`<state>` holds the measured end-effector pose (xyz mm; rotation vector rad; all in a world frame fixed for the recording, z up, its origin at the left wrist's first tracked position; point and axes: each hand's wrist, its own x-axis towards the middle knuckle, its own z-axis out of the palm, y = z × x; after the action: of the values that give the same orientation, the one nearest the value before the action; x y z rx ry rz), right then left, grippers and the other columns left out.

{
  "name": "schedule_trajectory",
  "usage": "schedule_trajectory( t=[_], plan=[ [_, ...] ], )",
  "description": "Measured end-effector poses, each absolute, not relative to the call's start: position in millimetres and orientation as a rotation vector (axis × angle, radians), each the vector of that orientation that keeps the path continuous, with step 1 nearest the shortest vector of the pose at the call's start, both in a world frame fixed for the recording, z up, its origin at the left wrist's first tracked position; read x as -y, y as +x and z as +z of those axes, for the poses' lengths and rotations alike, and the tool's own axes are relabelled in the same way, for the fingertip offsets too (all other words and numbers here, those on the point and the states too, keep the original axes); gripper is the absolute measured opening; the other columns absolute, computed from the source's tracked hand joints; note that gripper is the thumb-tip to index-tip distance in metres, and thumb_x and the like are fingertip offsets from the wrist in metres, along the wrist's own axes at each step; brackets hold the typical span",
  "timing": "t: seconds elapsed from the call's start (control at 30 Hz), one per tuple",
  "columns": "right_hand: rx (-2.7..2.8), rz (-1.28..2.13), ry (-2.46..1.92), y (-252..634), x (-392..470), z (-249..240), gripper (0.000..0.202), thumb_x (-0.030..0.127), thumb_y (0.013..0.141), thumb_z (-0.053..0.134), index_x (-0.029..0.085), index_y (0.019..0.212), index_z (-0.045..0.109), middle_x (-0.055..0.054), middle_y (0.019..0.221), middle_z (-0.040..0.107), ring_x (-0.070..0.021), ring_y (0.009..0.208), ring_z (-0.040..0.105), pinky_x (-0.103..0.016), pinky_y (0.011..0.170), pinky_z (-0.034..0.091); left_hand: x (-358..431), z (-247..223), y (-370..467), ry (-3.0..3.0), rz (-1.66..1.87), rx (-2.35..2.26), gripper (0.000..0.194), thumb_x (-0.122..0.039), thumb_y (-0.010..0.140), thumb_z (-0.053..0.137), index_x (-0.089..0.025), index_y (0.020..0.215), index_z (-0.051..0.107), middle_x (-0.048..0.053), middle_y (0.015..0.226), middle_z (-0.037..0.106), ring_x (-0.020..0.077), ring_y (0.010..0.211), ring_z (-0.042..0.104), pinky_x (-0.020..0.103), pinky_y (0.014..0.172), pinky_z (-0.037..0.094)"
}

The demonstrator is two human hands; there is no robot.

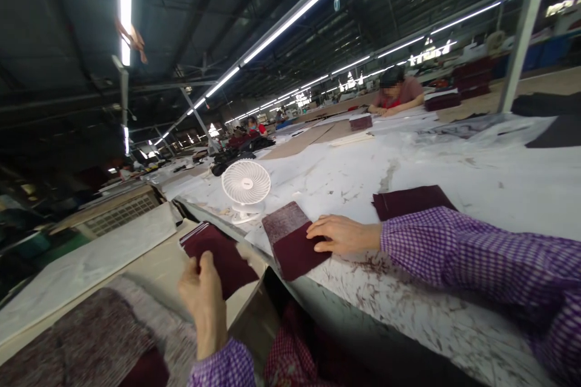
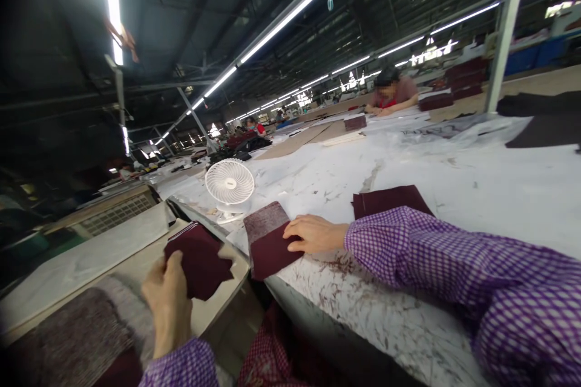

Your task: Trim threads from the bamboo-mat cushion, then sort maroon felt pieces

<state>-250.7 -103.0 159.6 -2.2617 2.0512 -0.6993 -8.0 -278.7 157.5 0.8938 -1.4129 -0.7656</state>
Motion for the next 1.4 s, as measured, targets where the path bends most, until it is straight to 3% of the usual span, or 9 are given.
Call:
schedule_trajectory(
  t=[0.17, 0.3, 0.43, 0.57, 0.7, 0.83, 1.0, 1.1, 1.4],
  plan=[
    [-1.846, -0.924, -1.629, -258, 90, 189, 0.043, 0.042, 0.092, 0.044, 0.007, 0.111, 0.061, -0.015, 0.093, 0.07, -0.0183, 0.079, 0.066, -0.03, 0.069, 0.05, 200, 150, -65, 0.773, -0.52, 1.999, 0.024, -0.036, 0.084, 0.045, -0.019, 0.071, 0.056, 0.002, 0.06, 0.057, 0.0177, 0.06, 0.055, 0.029, 0.06, 0.044],
    [-1.63, -0.867, -1.245, -261, 68, 193, 0.07, 0.061, 0.091, 0.032, 0.007, 0.136, 0.035, -0.014, 0.083, 0.069, -0.0159, 0.059, 0.063, -0.025, 0.05, 0.046, 146, 135, -93, 0.445, -0.461, 2.225, 0.02, -0.023, 0.088, 0.04, -0.018, 0.083, 0.059, 0.008, 0.079, 0.063, 0.022, 0.077, 0.061, 0.035, 0.073, 0.047],
    [-1.735, -0.902, -1.34, -267, 50, 179, 0.069, 0.041, 0.081, 0.06, 0.014, 0.138, 0.032, -0.005, 0.086, 0.063, -0.0094, 0.055, 0.053, -0.022, 0.05, 0.042, 130, 139, -93, 0.21, -0.618, 2.343, 0.021, -0.026, 0.09, 0.044, -0.019, 0.076, 0.058, 0.007, 0.085, 0.064, 0.0208, 0.085, 0.06, 0.035, 0.079, 0.048],
    [-1.819, -0.825, -1.508, -275, 40, 174, 0.069, 0.018, 0.075, 0.06, 0.011, 0.138, 0.032, 0.002, 0.073, 0.057, -0.0083, 0.055, 0.047, -0.02, 0.049, 0.035, 154, 152, -97, 0.301, -0.598, 2.324, 0.024, -0.033, 0.091, 0.045, -0.017, 0.089, 0.062, 0.008, 0.093, 0.066, 0.0225, 0.091, 0.057, 0.038, 0.084, 0.046],
    [-1.895, -0.715, -1.627, -277, 31, 180, 0.068, 0.019, 0.075, 0.06, 0.01, 0.137, 0.035, 0.002, 0.07, 0.058, -0.0101, 0.056, 0.049, -0.022, 0.052, 0.037, 177, 153, -123, 0.463, -0.414, 2.477, 0.028, -0.028, 0.087, 0.052, -0.014, 0.106, 0.065, 0.012, 0.099, 0.067, 0.0279, 0.098, 0.057, 0.042, 0.087, 0.044],
    [-1.975, -0.586, -1.704, -279, 25, 189, 0.064, 0.016, 0.074, 0.061, 0.009, 0.134, 0.04, 0.0, 0.073, 0.062, -0.012, 0.058, 0.051, -0.023, 0.054, 0.037, 175, 149, -148, 0.535, -0.584, 2.55, 0.022, -0.025, 0.084, 0.056, -0.017, 0.099, 0.07, 0.009, 0.093, 0.07, 0.0251, 0.092, 0.062, 0.037, 0.082, 0.045],
    [-2.262, -0.461, -1.907, -288, 24, 189, 0.035, 0.028, 0.084, 0.06, 0.015, 0.116, 0.061, -0.007, 0.089, 0.067, -0.0179, 0.08, 0.059, -0.026, 0.071, 0.04, 169, 143, -160, 0.453, -0.509, 2.602, 0.021, -0.016, 0.084, 0.057, -0.019, 0.097, 0.072, 0.006, 0.089, 0.067, 0.0199, 0.086, 0.061, 0.03, 0.077, 0.044],
    [-2.37, -0.371, -2.054, -291, 25, 182, 0.018, 0.024, 0.086, 0.056, 0.019, 0.097, 0.069, -0.006, 0.089, 0.065, -0.017, 0.079, 0.058, -0.025, 0.067, 0.037, 169, 141, -160, 0.457, -0.432, 2.644, 0.021, -0.017, 0.086, 0.054, -0.019, 0.097, 0.073, 0.005, 0.086, 0.064, 0.0176, 0.082, 0.06, 0.027, 0.074, 0.043],
    [-2.295, -0.378, -2.099, -294, 29, 171, 0.016, 0.021, 0.084, 0.054, 0.021, 0.08, 0.069, -0.002, 0.08, 0.061, -0.0133, 0.071, 0.055, -0.023, 0.063, 0.035, 161, 140, -157, 0.335, -0.006, 2.761, 0.03, -0.016, 0.091, 0.042, -0.025, 0.1, 0.069, 0.004, 0.093, 0.059, 0.0193, 0.089, 0.054, 0.029, 0.076, 0.041]
  ],
)
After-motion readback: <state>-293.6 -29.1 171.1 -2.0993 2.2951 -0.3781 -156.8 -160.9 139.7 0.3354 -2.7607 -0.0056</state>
